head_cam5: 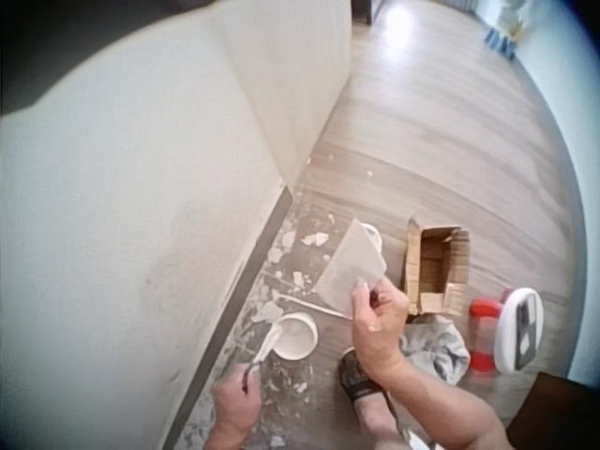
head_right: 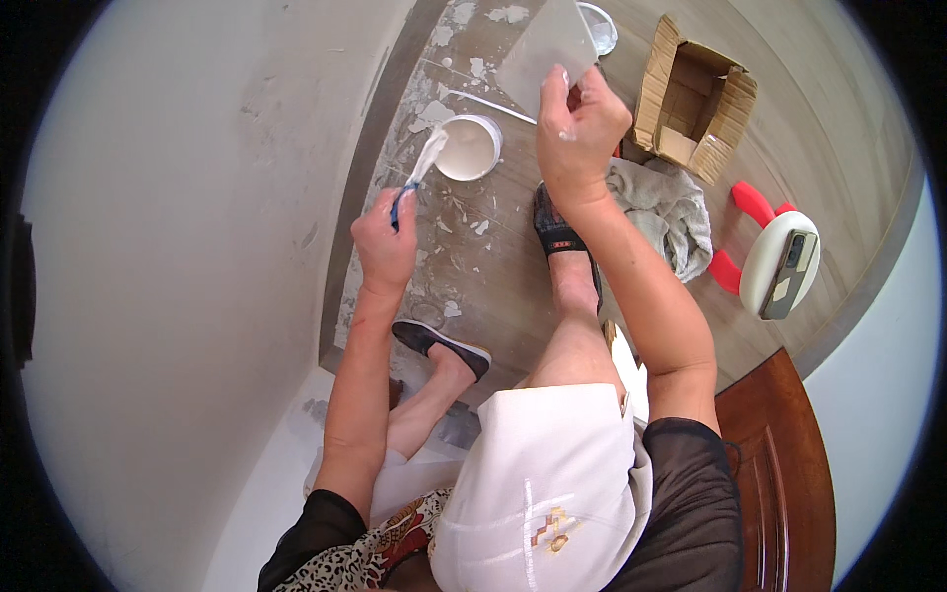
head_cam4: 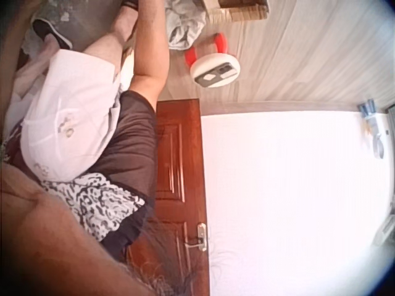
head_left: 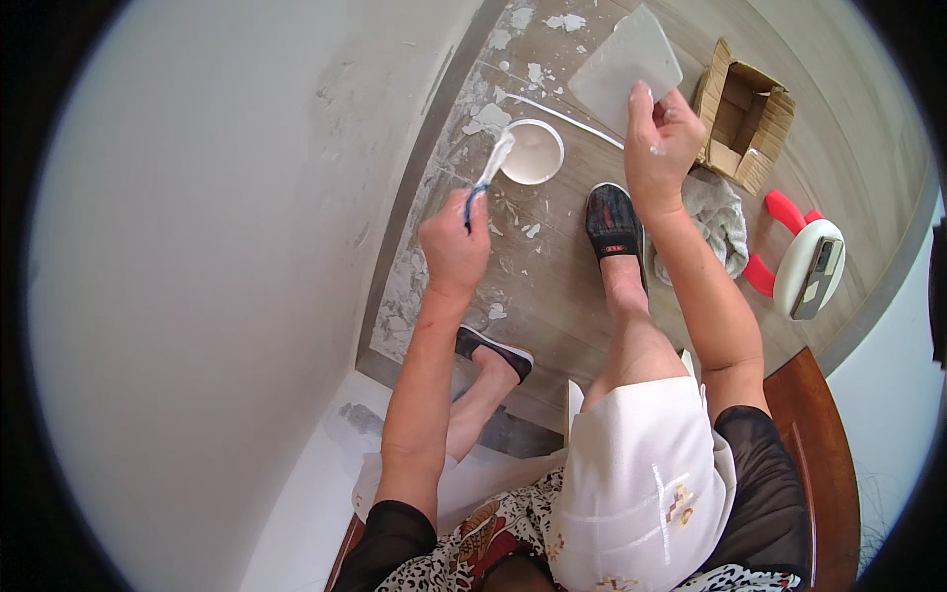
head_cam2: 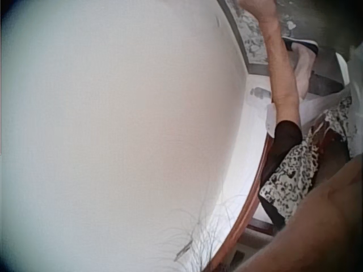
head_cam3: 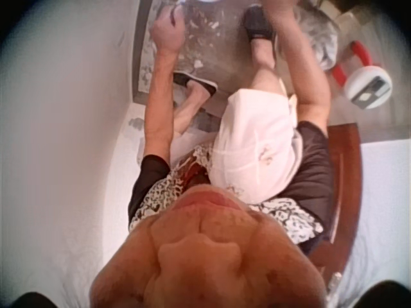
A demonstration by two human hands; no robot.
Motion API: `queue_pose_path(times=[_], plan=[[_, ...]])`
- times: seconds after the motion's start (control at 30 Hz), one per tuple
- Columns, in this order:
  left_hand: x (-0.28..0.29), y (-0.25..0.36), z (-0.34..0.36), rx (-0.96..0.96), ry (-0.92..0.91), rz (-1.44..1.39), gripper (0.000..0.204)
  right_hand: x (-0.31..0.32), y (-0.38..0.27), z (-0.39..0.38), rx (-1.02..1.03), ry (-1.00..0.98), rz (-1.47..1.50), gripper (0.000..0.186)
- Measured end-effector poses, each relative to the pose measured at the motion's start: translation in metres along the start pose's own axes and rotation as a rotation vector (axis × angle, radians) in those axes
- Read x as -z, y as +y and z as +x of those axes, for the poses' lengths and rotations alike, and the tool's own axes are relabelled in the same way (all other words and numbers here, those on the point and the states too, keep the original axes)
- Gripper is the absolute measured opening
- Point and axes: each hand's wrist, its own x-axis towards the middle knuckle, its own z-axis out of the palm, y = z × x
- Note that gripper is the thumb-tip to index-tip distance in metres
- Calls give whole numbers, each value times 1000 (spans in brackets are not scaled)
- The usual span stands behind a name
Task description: The person applies wall putty to damaged areas of a wall using a plastic scraper. They use a small brush to scoop putty from a container onto the scraper and then smooth it onto the wall surface multiple times.
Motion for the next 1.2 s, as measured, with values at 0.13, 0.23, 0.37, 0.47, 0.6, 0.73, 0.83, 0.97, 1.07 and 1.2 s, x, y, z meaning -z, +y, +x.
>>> queue_pose_path(times=[0.13,0.23,0.37,0.47,0.6,0.73,0.83,0.97,1.07,1.2], plan=[[-5,23,15,-14,-203,354,21,2,9,-16,-15,-47,-22,18],[-21,26,19,-65,-265,464,23,1,4,-19,-36,-75,1,20],[-34,16,27,-3,-214,355,21,5,15,-19,-32,-101,-48,21],[-38,-14,33,82,-238,77,22,7,17,-19,-28,-92,-14,24],[-38,-43,27,365,-351,-551,20,10,19,-22,-54,-175,-73,13],[-37,-44,20,544,-405,-834,16,17,30,-20,-74,-251,-115,14],[-34,-48,17,533,-447,-915,14,13,37,-21,-33,-230,8,11],[-28,-56,11,515,-445,-905,14,13,27,-22,-11,-246,-35,11],[-27,-60,6,492,-439,-943,13,17,22,-22,-33,-278,-69,11],[-25,-58,-3,441,-364,-787,15,22,19,-23,-94,-302,-47,13]])
